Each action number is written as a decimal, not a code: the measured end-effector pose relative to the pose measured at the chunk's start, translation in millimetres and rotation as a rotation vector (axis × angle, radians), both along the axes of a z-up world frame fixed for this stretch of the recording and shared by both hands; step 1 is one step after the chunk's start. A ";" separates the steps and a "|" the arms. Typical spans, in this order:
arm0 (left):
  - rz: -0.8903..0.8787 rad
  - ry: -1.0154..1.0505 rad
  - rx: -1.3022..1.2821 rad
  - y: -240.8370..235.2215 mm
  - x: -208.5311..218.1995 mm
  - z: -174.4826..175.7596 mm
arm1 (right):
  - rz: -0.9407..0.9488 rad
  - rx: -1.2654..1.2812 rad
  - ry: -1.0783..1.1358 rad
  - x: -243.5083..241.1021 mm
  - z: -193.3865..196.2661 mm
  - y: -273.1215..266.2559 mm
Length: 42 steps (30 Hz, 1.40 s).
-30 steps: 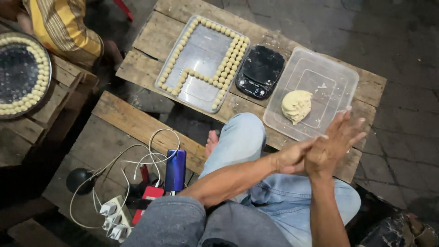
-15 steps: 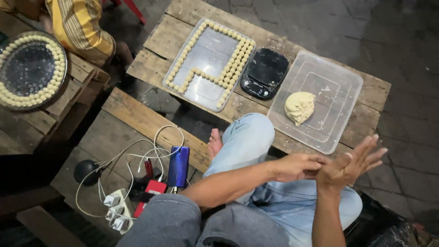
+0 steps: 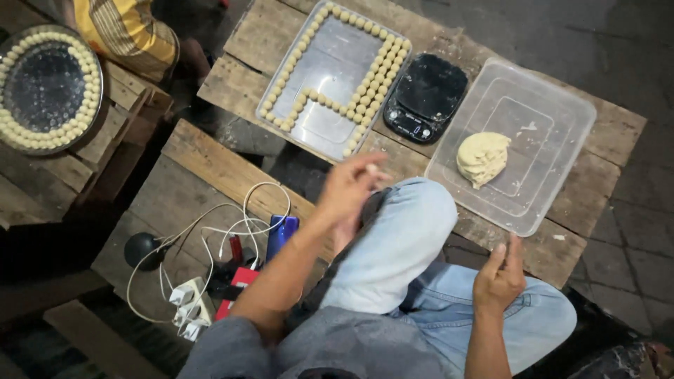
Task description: The person tears small pieces of dough from a larger mass, weighs them on a digital scale, and rolls them into uniform balls by hand. The finished balls are placed in a rectangular tray arranged in rows.
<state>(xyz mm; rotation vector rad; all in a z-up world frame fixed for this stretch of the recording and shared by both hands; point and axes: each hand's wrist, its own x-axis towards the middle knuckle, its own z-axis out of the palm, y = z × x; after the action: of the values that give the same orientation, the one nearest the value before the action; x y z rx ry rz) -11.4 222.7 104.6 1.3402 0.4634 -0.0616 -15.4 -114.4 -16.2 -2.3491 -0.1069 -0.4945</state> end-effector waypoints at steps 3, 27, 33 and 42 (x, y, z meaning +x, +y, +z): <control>0.153 0.037 0.309 44.6 -1.4 -41.4 | 0.004 -0.034 -0.002 0.3 -2.7 0.5; 0.367 -0.106 0.692 93.1 44.0 -140.5 | -0.007 -0.042 0.027 8.7 -17.6 -4.2; 0.332 -0.161 0.830 87.1 77.5 -165.9 | -0.026 0.023 0.053 9.5 -10.5 0.0; 0.279 -0.182 1.030 87.5 87.4 -179.2 | -0.017 0.000 0.099 12.6 -7.8 2.9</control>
<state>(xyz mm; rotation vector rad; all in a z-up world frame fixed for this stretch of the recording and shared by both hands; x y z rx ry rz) 76.0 310.2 -74.6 2.2401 0.5445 0.6000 -2.8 -111.5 -24.0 -2.3715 -0.0407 -0.3862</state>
